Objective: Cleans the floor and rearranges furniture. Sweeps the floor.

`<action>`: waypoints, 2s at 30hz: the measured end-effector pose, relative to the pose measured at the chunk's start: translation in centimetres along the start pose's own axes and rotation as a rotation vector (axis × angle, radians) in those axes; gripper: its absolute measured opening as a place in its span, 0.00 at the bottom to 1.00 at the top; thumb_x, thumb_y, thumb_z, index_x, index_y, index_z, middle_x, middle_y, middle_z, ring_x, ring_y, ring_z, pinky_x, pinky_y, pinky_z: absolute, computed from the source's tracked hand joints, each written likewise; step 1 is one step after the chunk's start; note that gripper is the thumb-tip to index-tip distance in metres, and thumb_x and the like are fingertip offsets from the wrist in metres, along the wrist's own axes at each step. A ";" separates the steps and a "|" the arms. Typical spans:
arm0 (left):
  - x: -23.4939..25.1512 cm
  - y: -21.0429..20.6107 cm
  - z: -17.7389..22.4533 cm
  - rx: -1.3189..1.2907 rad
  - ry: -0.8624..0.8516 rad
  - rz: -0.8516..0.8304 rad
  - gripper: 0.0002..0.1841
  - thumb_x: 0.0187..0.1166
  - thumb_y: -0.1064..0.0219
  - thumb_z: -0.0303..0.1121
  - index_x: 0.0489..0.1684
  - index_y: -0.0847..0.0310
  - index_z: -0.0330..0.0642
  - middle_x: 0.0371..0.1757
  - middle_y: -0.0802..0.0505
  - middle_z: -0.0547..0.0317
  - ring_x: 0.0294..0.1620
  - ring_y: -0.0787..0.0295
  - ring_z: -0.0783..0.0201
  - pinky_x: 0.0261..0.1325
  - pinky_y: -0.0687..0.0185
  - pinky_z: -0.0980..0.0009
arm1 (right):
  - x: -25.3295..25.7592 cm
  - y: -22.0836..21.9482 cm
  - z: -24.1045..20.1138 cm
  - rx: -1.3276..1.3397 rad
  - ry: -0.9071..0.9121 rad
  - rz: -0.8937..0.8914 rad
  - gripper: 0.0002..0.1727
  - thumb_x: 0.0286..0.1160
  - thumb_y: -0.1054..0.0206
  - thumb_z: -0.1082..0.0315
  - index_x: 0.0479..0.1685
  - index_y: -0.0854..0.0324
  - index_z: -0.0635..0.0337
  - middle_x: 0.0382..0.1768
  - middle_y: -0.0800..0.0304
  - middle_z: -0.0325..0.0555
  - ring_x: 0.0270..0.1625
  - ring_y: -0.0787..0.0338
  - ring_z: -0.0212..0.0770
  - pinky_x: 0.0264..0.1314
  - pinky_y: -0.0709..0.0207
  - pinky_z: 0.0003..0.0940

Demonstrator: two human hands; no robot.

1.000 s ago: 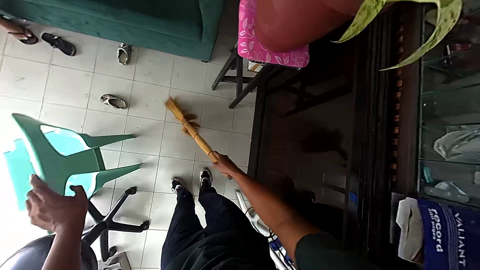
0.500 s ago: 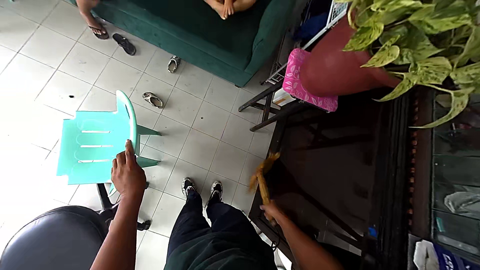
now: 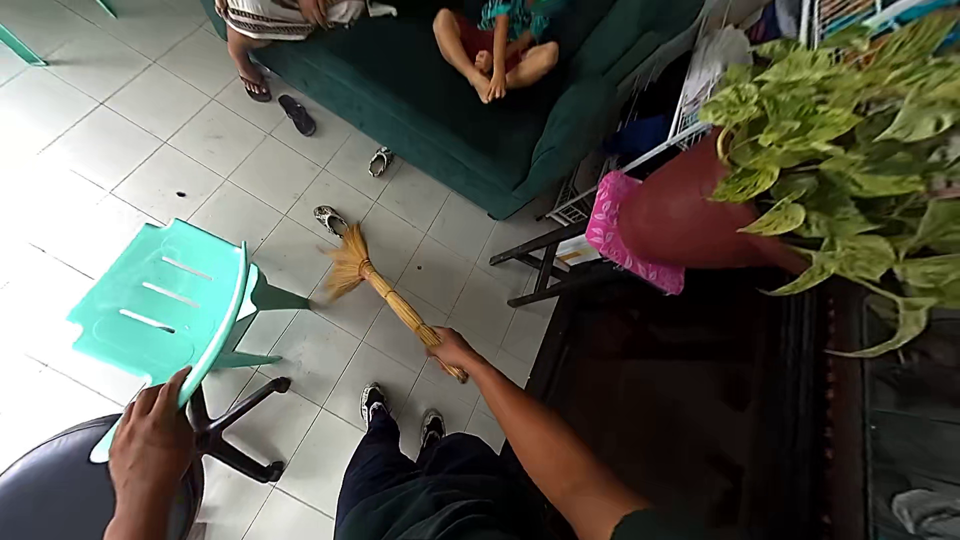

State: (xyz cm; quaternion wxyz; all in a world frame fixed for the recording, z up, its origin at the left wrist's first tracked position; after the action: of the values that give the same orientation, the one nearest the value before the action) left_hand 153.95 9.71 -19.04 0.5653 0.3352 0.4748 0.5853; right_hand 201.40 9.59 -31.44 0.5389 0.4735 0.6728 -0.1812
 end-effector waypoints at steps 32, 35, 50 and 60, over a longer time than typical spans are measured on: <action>-0.9 -5.6 10.1 -0.049 0.538 -0.075 0.30 0.73 0.28 0.51 0.73 0.16 0.47 0.70 0.12 0.38 0.68 0.16 0.27 0.61 0.30 0.22 | 10.5 33.0 -1.0 -0.576 -0.193 0.228 0.41 0.81 0.34 0.65 0.91 0.50 0.63 0.63 0.15 0.70 0.63 0.10 0.64 0.67 0.19 0.60; -1.7 -6.3 11.2 -0.070 0.580 -0.103 0.32 0.70 0.25 0.52 0.74 0.17 0.48 0.72 0.13 0.37 0.69 0.17 0.28 0.62 0.30 0.23 | 13.8 31.1 -2.3 -0.360 -0.260 0.176 0.31 0.81 0.34 0.70 0.81 0.37 0.73 0.60 0.18 0.68 0.50 0.11 0.55 0.56 0.16 0.50; -3.2 -7.3 6.4 -0.263 0.501 -0.601 0.36 0.89 0.61 0.66 0.90 0.33 0.56 0.81 0.21 0.37 0.83 0.30 0.30 0.79 0.43 0.24 | 4.1 20.3 4.4 -0.631 0.111 0.035 0.41 0.83 0.31 0.59 0.94 0.45 0.52 0.66 0.15 0.70 0.61 0.10 0.66 0.66 0.19 0.64; -2.7 -11.0 2.8 -0.261 0.672 -0.673 0.47 0.82 0.53 0.72 0.43 0.13 0.25 0.49 0.10 0.25 0.56 0.13 0.30 0.61 0.26 0.29 | 0.2 19.6 15.4 -0.277 -0.389 0.084 0.20 0.85 0.34 0.63 0.65 0.24 0.70 0.32 0.17 0.49 0.25 0.17 0.38 0.32 0.18 0.36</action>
State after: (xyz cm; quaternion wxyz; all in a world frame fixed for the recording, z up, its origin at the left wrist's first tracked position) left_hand 160.72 6.59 -28.03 0.5758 -0.1179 0.6355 0.5006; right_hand 226.25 7.63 -31.79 0.7252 0.3790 0.5543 -0.1524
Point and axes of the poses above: each hand's wrist, its own x-axis towards the middle knuckle, its own y-axis out of the back of the hand, z = x × y, the point moved 7 cm from there along x, towards the middle knuckle
